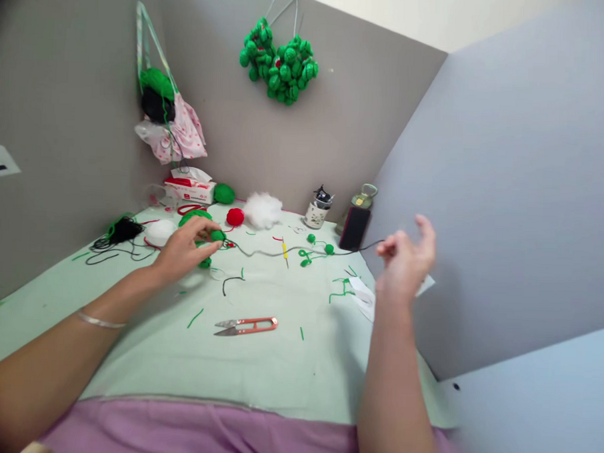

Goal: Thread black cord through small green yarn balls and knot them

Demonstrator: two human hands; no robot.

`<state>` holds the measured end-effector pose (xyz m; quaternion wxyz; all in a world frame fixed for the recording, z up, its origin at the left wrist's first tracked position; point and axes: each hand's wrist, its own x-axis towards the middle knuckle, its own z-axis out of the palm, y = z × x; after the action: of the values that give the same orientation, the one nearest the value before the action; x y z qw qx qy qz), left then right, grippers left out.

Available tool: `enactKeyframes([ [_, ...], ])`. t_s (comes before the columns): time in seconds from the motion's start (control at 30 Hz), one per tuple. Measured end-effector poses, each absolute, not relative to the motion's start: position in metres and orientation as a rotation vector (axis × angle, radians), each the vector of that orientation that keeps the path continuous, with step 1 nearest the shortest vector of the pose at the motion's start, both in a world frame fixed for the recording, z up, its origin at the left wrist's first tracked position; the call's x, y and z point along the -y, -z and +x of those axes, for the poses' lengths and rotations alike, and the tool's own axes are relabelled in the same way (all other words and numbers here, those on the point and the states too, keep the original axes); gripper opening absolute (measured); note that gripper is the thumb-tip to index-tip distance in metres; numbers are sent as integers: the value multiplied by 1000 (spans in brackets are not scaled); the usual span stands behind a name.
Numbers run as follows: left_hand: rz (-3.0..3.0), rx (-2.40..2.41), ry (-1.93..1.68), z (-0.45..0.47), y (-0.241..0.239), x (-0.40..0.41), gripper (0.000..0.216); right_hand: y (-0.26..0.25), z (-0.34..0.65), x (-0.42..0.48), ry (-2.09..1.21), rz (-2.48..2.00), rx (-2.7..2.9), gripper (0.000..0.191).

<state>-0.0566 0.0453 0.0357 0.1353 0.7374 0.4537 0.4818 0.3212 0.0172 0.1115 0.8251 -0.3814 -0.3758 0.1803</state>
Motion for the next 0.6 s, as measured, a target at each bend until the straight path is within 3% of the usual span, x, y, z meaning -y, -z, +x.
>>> enactKeyframes([
  [0.13,2234,-1086,-1320,-32,-33,-25,21,-92,252,-9,-574,-1011,1463,18],
  [0.33,2237,-956,-1298,-18,-30,-13,23,-54,181,9,-731,-1134,1956,17],
  [0.6,2207,-997,-1314,-23,-28,-21,23,-61,200,-1,-1030,-1001,1671,24],
])
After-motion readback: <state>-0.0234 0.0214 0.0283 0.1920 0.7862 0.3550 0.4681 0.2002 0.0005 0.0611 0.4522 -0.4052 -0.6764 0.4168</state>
